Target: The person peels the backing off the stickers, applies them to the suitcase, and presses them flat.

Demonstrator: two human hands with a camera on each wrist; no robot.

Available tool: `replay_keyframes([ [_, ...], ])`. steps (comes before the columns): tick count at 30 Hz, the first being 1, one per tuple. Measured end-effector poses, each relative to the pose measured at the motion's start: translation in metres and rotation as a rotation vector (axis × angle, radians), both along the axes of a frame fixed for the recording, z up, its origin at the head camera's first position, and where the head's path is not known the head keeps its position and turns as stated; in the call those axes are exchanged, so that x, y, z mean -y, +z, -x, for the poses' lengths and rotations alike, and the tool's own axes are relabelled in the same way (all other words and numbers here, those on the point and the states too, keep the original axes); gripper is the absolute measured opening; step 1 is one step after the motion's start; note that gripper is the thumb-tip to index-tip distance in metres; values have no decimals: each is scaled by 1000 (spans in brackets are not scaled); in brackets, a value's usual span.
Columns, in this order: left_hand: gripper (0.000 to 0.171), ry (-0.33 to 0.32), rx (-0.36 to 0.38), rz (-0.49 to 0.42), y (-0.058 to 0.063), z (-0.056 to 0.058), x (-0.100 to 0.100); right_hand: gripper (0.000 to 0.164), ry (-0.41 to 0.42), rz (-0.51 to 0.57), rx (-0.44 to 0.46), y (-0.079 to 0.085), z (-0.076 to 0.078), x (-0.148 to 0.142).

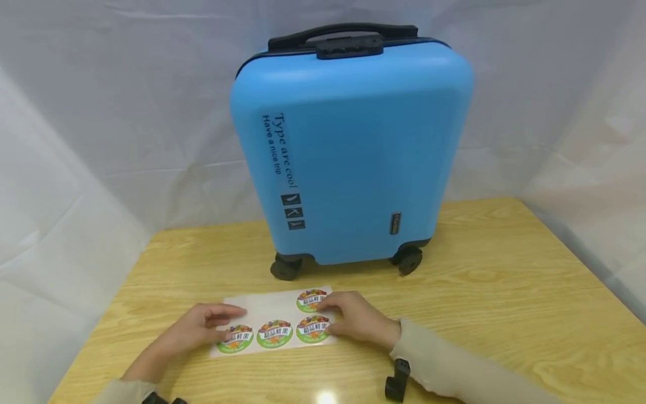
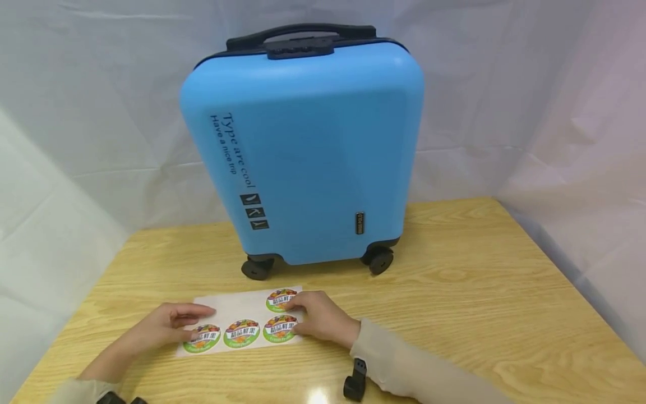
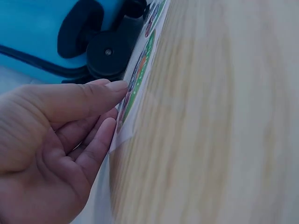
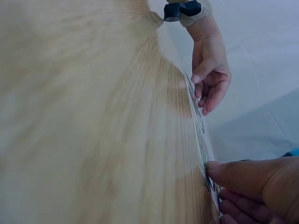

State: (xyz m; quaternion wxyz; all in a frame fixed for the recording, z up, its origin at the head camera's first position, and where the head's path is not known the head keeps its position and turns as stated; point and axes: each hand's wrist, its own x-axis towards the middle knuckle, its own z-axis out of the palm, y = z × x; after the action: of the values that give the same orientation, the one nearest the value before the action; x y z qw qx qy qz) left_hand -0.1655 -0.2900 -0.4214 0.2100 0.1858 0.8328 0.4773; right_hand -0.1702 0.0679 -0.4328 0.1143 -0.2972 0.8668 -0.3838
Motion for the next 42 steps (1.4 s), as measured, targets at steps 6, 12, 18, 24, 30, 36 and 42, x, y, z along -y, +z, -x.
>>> replay_keyframes([
  [6, 46, -33, -1, -29, -2, -2, -17, 37, 5, 33, 23, 0, 0, -23],
  [12, 45, -56, 14, -50, -6, -1, -33, 37, 8, 50, 47, -1, -4, -43],
  [18, 42, -66, 31, -54, -5, -2, -44, 36, -7, 35, 29, -1, -8, -55],
  [24, 41, -45, 39, -42, -6, -3, -59, 36, -18, 17, 22, 2, -13, -67],
  [30, 41, -43, 21, -53, -9, -4, -75, 35, -36, 27, 59, 2, -17, -80],
  [36, 40, -28, 28, -64, -8, -4, -83, 35, -46, 43, 74, 1, -18, -88],
  [42, 39, -14, 40, -67, -8, -4, -91, 34, -52, 45, 73, 2, -20, -94],
])
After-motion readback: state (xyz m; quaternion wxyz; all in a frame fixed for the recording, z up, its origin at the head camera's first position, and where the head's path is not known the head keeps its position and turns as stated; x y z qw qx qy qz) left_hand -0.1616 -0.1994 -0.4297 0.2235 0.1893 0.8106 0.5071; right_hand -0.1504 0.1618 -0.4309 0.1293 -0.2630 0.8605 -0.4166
